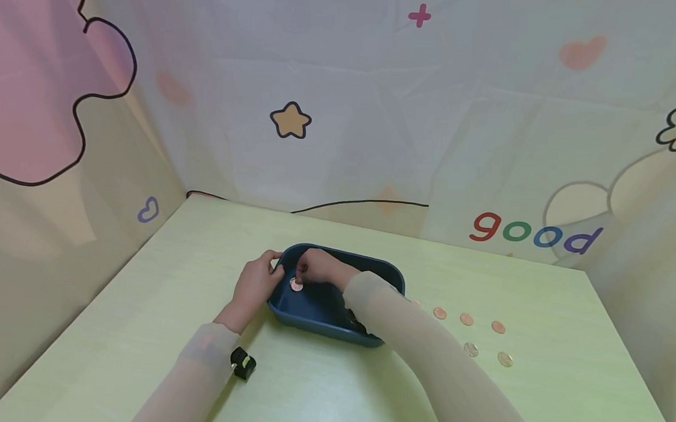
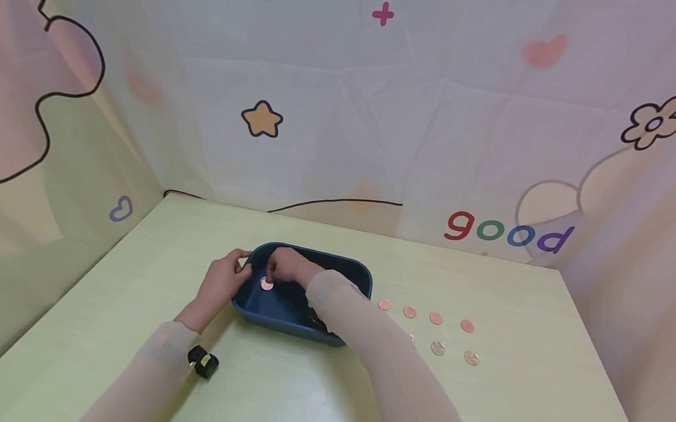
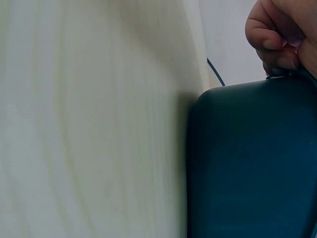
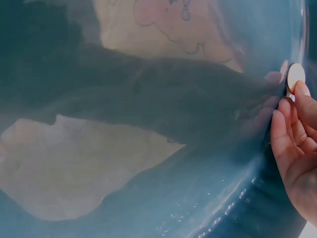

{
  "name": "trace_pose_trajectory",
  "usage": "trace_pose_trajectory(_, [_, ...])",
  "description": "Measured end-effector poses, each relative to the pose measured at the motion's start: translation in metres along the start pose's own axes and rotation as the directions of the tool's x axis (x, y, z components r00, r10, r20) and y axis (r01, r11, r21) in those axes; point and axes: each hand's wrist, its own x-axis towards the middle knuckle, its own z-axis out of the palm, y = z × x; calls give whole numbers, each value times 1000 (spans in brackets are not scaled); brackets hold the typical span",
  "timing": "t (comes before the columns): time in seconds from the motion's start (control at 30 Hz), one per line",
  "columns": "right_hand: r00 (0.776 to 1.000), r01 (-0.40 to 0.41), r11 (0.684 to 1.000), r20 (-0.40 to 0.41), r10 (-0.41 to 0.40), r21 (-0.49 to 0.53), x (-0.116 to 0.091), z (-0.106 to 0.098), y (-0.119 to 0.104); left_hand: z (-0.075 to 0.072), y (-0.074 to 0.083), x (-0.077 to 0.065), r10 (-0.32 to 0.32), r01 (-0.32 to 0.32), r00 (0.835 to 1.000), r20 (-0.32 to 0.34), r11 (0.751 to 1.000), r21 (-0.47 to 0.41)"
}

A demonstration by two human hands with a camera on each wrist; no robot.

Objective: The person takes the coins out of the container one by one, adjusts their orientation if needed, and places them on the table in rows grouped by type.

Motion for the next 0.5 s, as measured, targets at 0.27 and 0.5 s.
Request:
trace_pose_trajectory(0.27, [997,5,997,80,-11,79,0,-9,4,1,1,-1,15,-15,1000,-10,1000,5])
trace_pose_trajectory(0.5, [996,8,984,87,-24,181,-11,-25,0,-1,1,-3,13,-12,1000,-13,1000,8])
